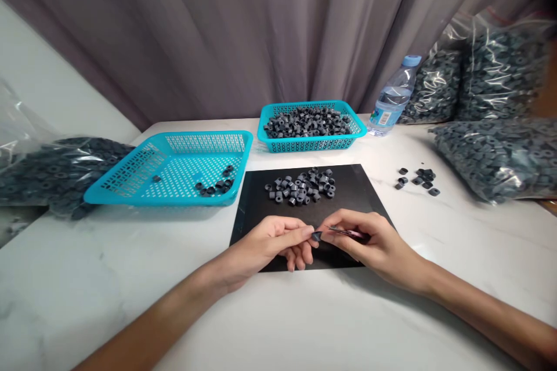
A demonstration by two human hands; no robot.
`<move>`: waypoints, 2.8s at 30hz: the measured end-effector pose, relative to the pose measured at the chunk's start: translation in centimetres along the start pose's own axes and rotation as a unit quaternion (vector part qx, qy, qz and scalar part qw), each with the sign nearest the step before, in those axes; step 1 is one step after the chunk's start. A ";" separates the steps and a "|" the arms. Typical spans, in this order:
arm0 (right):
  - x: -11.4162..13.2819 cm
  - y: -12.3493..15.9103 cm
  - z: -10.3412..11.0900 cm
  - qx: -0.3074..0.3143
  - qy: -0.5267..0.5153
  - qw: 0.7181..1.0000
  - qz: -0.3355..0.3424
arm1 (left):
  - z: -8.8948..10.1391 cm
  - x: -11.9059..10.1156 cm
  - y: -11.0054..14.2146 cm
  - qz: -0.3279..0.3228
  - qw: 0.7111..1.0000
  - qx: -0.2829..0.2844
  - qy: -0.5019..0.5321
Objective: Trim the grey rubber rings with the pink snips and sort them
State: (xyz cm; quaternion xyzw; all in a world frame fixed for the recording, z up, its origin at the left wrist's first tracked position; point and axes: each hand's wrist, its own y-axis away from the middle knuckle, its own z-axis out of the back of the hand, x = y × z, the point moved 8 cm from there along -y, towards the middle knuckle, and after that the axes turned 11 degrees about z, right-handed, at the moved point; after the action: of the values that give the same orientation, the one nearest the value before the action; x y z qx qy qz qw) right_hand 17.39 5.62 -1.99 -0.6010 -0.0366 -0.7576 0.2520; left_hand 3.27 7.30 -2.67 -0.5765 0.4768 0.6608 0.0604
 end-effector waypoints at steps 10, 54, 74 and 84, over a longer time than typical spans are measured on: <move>0.9 -0.2 0.5 -0.016 0.019 0.999 0.021 | 0.2 0.1 0.0 0.004 1.000 0.002 0.009; -0.8 -0.2 0.5 -0.028 0.178 0.983 0.037 | 9.3 -6.9 11.1 -0.255 0.494 -0.704 -0.442; -0.7 -0.1 -0.4 0.029 0.219 0.974 0.049 | 13.1 -7.6 11.4 -0.071 0.573 -0.703 -0.415; -0.6 -0.1 -0.6 0.040 0.232 0.970 0.059 | 17.1 -5.7 9.3 -0.037 0.711 -0.586 -0.387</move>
State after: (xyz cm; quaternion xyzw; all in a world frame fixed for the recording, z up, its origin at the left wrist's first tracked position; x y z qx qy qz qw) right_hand 16.92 5.67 -2.68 -0.3991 0.0285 -0.8582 0.3216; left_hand -12.76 16.99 5.20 -0.2068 -0.0932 0.9701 -0.0865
